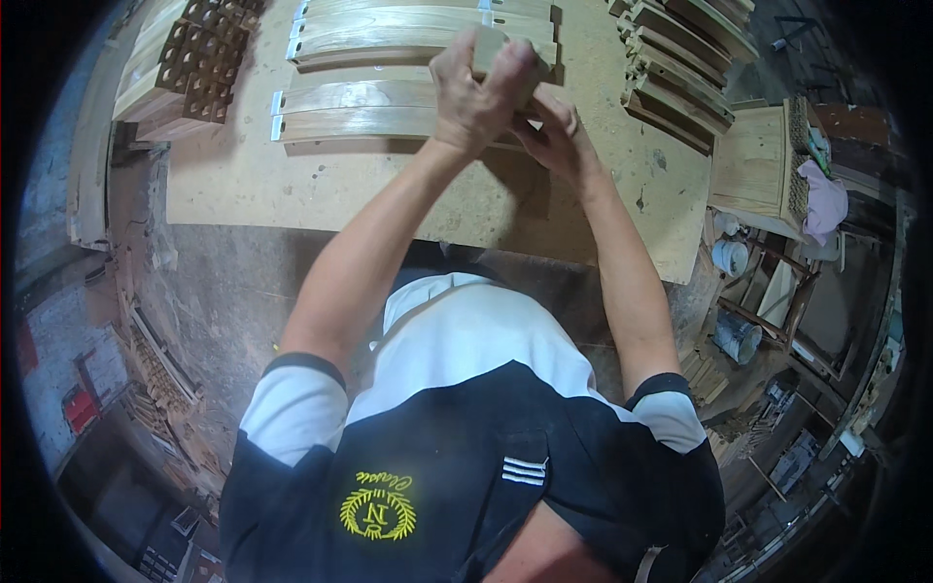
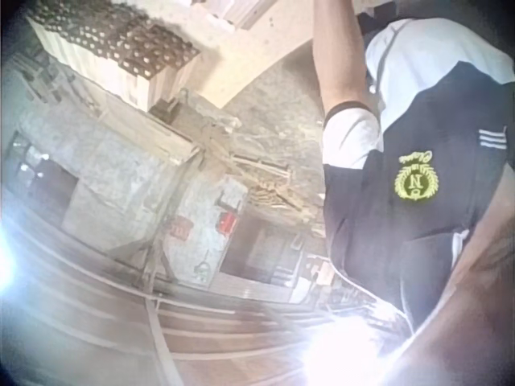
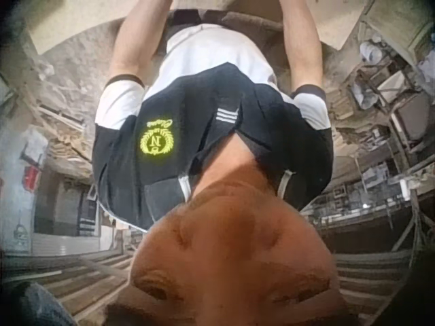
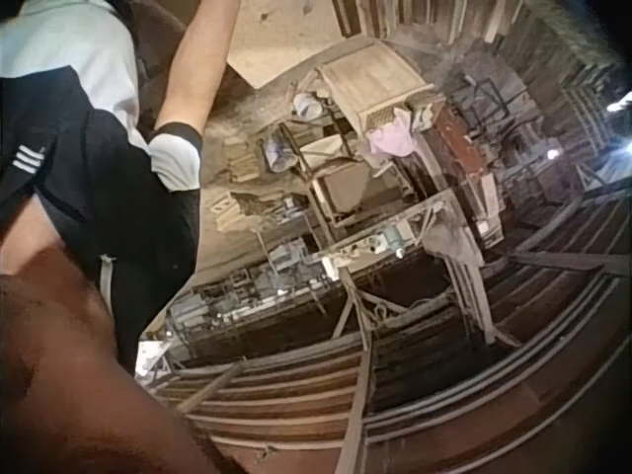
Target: Assembling and checking the alignment of wooden frame components at a workbench.
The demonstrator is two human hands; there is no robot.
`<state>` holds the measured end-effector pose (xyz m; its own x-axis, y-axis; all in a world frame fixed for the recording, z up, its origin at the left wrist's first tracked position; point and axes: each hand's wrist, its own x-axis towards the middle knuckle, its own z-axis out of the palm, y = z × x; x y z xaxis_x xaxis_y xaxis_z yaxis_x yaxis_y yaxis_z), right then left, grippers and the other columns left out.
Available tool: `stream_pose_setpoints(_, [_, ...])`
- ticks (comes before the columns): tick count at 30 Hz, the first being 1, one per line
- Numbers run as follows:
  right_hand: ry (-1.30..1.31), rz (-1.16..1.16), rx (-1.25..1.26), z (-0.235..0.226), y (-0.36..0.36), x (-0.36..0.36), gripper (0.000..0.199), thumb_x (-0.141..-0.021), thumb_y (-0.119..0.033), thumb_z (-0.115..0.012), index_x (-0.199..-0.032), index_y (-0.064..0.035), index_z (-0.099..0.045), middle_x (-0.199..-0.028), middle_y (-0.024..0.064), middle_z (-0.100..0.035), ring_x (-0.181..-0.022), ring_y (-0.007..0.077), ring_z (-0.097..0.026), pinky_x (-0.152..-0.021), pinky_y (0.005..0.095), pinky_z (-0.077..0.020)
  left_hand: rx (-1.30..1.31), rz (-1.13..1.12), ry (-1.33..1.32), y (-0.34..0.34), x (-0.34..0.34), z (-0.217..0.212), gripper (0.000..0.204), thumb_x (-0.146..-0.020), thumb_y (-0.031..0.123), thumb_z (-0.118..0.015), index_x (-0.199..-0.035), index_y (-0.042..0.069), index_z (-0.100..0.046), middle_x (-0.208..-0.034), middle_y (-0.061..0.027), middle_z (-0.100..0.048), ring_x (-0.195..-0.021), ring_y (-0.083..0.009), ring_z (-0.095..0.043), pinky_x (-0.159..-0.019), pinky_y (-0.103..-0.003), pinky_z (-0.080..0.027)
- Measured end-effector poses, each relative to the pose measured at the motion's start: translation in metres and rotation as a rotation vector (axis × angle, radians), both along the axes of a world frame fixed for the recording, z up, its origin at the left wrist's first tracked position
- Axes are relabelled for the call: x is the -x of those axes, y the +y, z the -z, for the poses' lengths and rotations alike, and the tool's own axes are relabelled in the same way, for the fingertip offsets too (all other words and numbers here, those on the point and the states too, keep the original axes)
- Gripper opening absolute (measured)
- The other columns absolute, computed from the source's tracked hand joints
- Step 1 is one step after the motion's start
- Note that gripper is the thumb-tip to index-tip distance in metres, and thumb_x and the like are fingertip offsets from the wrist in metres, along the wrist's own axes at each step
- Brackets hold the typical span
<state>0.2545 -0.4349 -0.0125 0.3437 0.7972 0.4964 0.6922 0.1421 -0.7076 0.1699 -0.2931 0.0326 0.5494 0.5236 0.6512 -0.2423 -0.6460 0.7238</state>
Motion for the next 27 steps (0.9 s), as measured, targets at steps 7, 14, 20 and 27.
stream_pose_setpoints(7, [-0.051,0.030,0.051,0.001,-0.008,0.002,0.034,-0.081,-0.005,-0.073,-0.112,-0.0051,-0.059,-0.091,0.0152,-0.063,-0.084,0.0362,-0.064,-0.071,0.0420,-0.0522,-0.557,-0.228,-0.168,-0.008,-0.002,0.039,0.064,-0.076,0.016,-0.080,-0.131,0.024,-0.047,-0.114,-0.0176,-0.057,-0.082,-0.0355,-0.061,-0.057,-0.044,-0.048])
stream_pose_setpoints(14, [0.073,0.309,0.172,0.005,-0.019,0.031,0.039,-0.079,-0.007,-0.076,-0.115,-0.0025,-0.061,-0.106,0.0176,-0.066,-0.095,0.0318,-0.067,-0.083,0.0387,-0.0531,0.324,0.362,0.090,0.020,0.028,0.015,0.085,-0.071,0.057,-0.079,-0.132,0.005,-0.049,-0.120,-0.0139,-0.053,-0.106,-0.0277,-0.056,-0.088,-0.039,-0.046])
stream_pose_setpoints(20, [0.638,0.748,0.182,0.047,-0.148,0.096,0.038,-0.091,-0.004,-0.069,-0.125,0.0053,-0.056,-0.116,0.0136,-0.062,-0.106,0.0218,-0.062,-0.096,0.0337,-0.0503,0.364,-0.525,0.228,0.187,0.141,0.033,0.105,-0.072,0.044,-0.086,-0.146,-0.007,-0.031,-0.139,-0.0259,-0.040,-0.131,-0.0382,-0.040,-0.112,-0.046,-0.032])
stream_pose_setpoints(27, [0.644,0.645,0.243,0.010,-0.065,0.162,0.024,-0.088,-0.009,-0.074,-0.107,0.0030,-0.065,-0.093,0.0095,-0.068,-0.085,0.0173,-0.067,-0.081,0.0302,-0.0562,0.386,-1.050,0.243,0.340,0.207,0.059,0.117,-0.069,0.048,-0.085,-0.150,-0.006,-0.021,-0.148,-0.0333,-0.029,-0.140,-0.0450,-0.029,-0.115,-0.053,-0.027])
